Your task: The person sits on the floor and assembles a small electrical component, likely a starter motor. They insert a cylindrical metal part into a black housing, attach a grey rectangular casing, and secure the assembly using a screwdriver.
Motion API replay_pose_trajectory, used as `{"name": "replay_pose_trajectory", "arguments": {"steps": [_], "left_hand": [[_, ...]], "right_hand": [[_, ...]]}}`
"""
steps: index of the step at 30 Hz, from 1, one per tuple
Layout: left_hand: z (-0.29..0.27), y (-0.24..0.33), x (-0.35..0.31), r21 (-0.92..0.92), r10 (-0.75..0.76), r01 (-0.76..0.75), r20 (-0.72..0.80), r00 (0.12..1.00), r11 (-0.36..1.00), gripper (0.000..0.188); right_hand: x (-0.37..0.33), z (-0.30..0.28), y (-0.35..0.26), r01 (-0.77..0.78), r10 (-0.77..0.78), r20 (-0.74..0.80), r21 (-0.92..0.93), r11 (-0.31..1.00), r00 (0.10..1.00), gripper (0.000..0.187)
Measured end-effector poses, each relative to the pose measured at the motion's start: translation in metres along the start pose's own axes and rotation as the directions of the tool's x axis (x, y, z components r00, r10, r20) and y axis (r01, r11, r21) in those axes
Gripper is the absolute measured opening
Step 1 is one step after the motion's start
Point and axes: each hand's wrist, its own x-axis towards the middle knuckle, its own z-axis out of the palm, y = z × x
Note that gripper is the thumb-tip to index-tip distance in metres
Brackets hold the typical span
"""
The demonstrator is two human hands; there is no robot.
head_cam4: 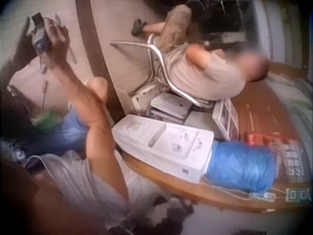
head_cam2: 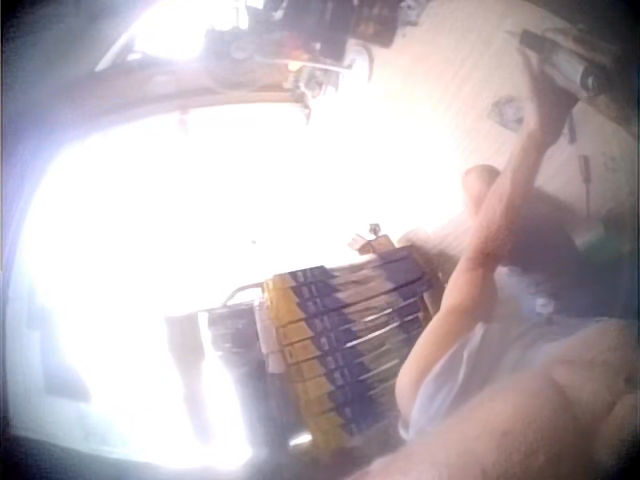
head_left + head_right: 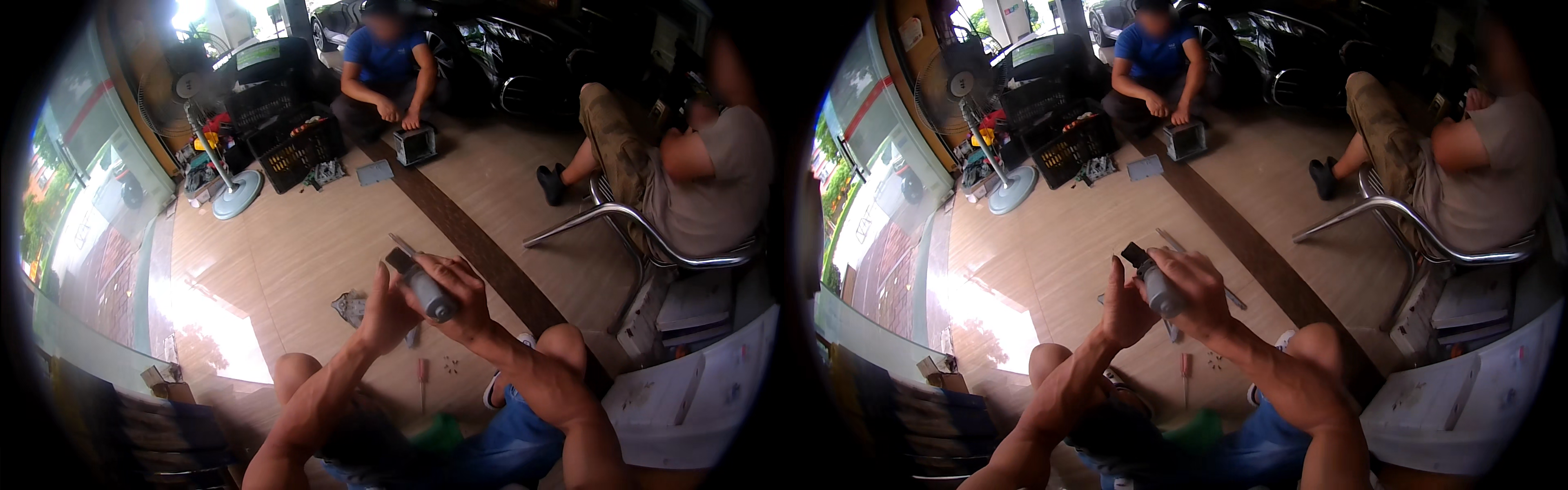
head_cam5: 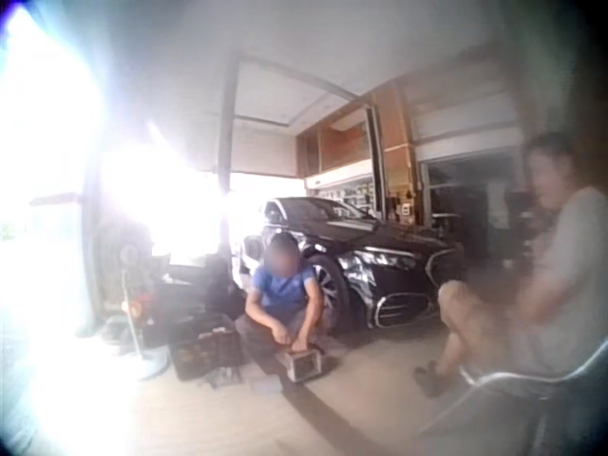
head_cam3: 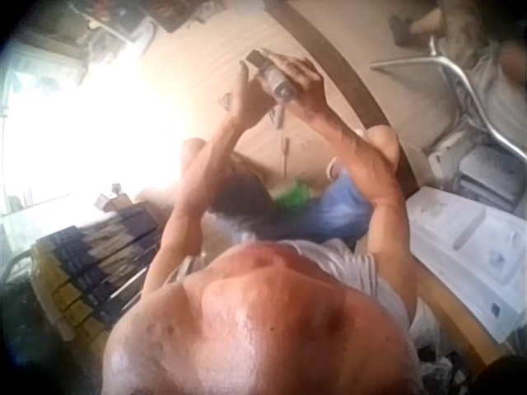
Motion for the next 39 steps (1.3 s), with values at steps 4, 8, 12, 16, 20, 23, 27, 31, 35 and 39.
{"name": "replay_pose_trajectory", "arguments": {"steps": [4, 8, 12, 16, 20, 23, 27, 31, 35, 39], "left_hand": [[0.007, -0.005, -0.006, -0.025, 0.056, -0.059, -0.109, 0.992, 0.998, 0.091], [0.000, -0.004, -0.011, -0.180, 0.072, -0.082, -0.060, 0.996, 0.980, 0.094], [0.010, 0.010, -0.012, -0.354, 0.170, -0.147, 0.034, 0.985, 0.923, 0.094], [0.021, 0.019, -0.012, -0.408, 0.149, -0.111, 0.062, 0.987, 0.906, 0.093], [0.020, 0.018, -0.011, -0.464, 0.143, -0.128, -0.003, 0.990, 0.876, 0.085], [0.016, 0.017, -0.013, -0.423, 0.131, -0.151, -0.076, 0.988, 0.893, 0.079], [0.017, 0.017, -0.014, -0.513, 0.110, -0.122, -0.055, 0.992, 0.849, 0.069], [0.011, 0.019, -0.014, -0.512, 0.165, -0.156, -0.029, 0.986, 0.845, 0.069], [0.000, 0.029, -0.010, -0.516, 0.205, -0.160, 0.031, 0.978, 0.841, 0.071], [0.003, 0.032, -0.006, -0.547, 0.173, -0.213, -0.124, 0.977, 0.810, 0.073]], "right_hand": [[0.002, -0.007, -0.009, 0.047, -0.045, 0.063, -0.041, 0.998, 0.997, 0.042], [0.007, -0.009, -0.018, 0.152, -0.136, 0.134, -0.117, 0.981, 0.982, 0.036], [0.017, -0.011, -0.027, 0.237, -0.211, 0.162, -0.162, 0.958, 0.964, 0.031], [0.015, -0.012, -0.029, 0.324, -0.282, 0.209, -0.205, 0.924, 0.936, 0.031], [0.015, -0.007, -0.031, 0.309, -0.267, 0.219, -0.190, 0.932, 0.939, 0.034], [0.016, -0.005, -0.034, 0.159, -0.127, 0.211, -0.140, 0.977, 0.969, 0.044], [0.022, -0.015, -0.033, 0.101, -0.070, 0.301, -0.089, 0.991, 0.951, 0.064], [0.021, -0.021, -0.027, 0.060, -0.041, 0.313, -0.054, 0.997, 0.949, 0.081], [0.017, -0.024, -0.017, -0.025, 0.038, 0.330, -0.045, 0.999, 0.943, 0.086], [0.012, -0.022, -0.009, -0.069, 0.095, 0.319, -0.094, 0.993, 0.943, 0.083]]}}
